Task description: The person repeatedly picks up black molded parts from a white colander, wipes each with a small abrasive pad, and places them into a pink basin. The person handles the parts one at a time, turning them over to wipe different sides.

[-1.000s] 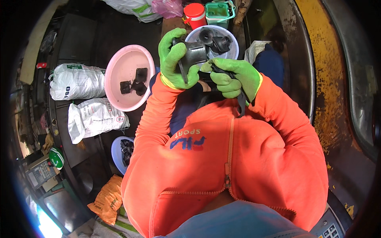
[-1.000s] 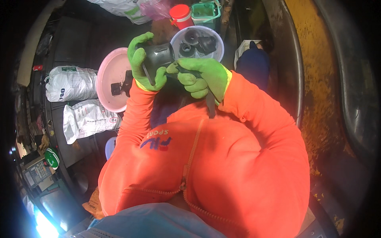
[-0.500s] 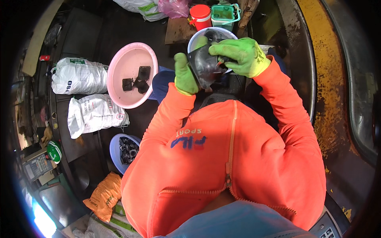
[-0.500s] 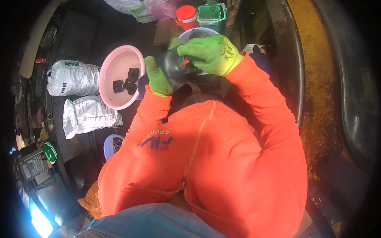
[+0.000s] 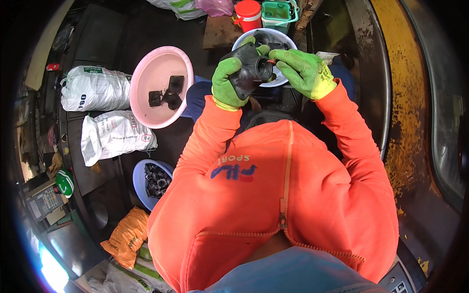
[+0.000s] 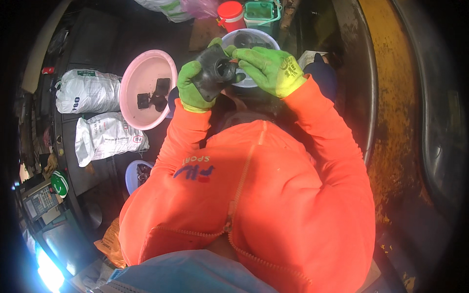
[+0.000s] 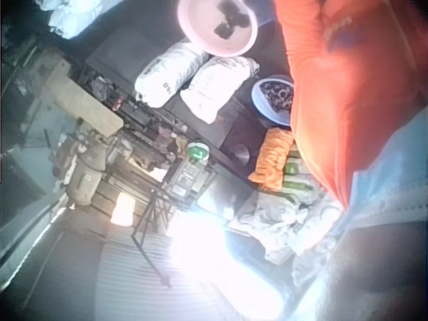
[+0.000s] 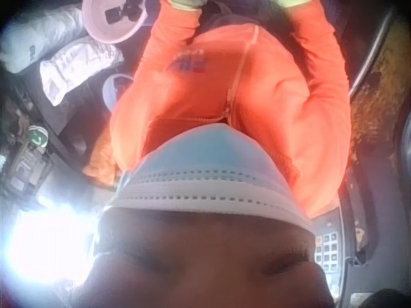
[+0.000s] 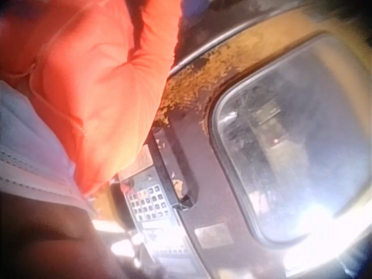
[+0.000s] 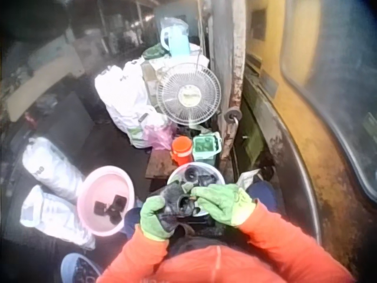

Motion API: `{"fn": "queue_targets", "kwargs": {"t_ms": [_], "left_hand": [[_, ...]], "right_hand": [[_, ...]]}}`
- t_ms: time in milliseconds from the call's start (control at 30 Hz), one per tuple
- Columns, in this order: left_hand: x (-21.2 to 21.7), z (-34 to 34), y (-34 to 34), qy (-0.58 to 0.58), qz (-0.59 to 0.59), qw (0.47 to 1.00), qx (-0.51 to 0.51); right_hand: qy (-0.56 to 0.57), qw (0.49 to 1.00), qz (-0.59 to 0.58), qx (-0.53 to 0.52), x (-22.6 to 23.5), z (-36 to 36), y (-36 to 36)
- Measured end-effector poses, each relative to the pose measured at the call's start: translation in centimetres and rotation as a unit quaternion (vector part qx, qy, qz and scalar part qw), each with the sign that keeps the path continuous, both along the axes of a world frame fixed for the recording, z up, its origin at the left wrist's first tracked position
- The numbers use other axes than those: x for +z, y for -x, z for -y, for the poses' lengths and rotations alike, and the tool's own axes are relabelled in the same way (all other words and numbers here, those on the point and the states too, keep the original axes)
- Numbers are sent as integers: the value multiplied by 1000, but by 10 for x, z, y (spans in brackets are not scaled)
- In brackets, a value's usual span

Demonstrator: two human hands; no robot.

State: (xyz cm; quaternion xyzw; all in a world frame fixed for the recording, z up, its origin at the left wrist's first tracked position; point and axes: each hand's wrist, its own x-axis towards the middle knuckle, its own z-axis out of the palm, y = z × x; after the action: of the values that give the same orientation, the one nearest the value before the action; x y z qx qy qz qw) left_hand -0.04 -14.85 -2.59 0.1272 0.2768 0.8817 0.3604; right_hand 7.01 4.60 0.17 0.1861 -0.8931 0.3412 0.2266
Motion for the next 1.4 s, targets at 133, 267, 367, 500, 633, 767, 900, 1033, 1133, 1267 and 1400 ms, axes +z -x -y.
{"fn": "queue_targets", "kwargs": {"t_ms": [133,267,367,500,633,767,900,1033,1133,1267,1400], "left_hand": [[12,1,0,-13,-6,1000,6],[23,3,-1,16,-78,995,58],[28,4,-1,14,-121,989,79],[28,4,3,-63,-137,987,55],[27,2,6,-67,-215,970,88],[29,-3,8,-72,-261,954,131],[30,-5,14,-25,-387,897,212],[28,0,25,76,-567,764,300],[22,6,32,124,-621,706,319],[4,27,36,182,-569,730,331],[-31,85,32,65,-205,916,338]], "right_hand": [[-13,1000,-1,12,4,1,-1],[23,1000,4,8,2,10,-7],[53,998,15,3,-2,16,-12],[19,999,-30,34,-4,21,-15],[118,989,79,34,4,31,-22],[366,879,301,55,18,48,-35],[434,843,318,10,31,59,-36],[557,704,437,60,40,53,-39],[690,547,449,155,43,51,-37],[842,339,292,300,40,38,-20],[835,402,253,278,5,-7,7]]}}
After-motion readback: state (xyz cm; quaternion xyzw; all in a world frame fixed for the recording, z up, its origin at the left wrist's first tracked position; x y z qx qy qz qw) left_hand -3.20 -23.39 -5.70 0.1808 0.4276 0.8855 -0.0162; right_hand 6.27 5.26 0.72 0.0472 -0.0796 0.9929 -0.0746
